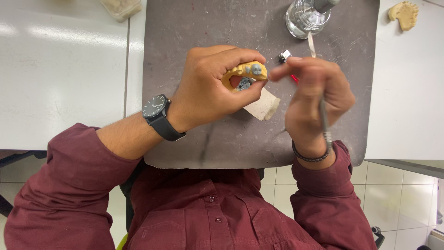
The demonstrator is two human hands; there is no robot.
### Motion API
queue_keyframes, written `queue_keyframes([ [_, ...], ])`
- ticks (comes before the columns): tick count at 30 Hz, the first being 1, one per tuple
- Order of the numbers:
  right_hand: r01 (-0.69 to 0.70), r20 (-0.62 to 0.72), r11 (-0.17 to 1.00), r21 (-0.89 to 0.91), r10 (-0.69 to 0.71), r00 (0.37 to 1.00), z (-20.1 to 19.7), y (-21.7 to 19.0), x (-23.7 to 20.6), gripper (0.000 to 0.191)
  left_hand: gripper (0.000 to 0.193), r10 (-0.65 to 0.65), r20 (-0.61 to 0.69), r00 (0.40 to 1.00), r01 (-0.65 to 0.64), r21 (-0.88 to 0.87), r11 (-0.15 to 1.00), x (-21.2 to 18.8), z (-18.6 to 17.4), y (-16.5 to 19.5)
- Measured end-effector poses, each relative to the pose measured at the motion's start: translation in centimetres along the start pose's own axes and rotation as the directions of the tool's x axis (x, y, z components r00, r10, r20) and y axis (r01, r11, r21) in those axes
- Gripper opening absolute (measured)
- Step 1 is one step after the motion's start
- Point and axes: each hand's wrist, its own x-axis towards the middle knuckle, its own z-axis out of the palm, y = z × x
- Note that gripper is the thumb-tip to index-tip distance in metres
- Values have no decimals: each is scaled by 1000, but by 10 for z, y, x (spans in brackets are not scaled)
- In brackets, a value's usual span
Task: The person holds a yellow dental stone model with a wax pattern in one hand and uses a metal wax carver to sculpt and refine the wax on the teeth, rotating the model to reach different surfaces. They occasionally reposition the model and continue carving the wax around the tooth areas.
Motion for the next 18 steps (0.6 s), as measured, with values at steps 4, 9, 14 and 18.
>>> queue_keyframes([
  [4, 209, 242, 978, -7, -201, 949, 4, 4, 12, 30, 32, -18, 19, 1000, 18, -18, 1000, 3, -1, -8],
  [9, 203, 246, 977, -59, -182, 952, 14, 18, 19, 25, 32, 34, 43, 998, -32, -48, 998, 14, -10, -20],
  [14, 145, 123, 989, 3, -145, 982, 21, 36, 20, 19, 29, -5, 153, 988, 15, -67, 998, 25, -19, -37],
  [18, 106, 84, 994, 29, -108, 991, 25, 39, 21, 20, 18, 137, 163, 977, -132, -40, 990, 33, -19, -44],
])
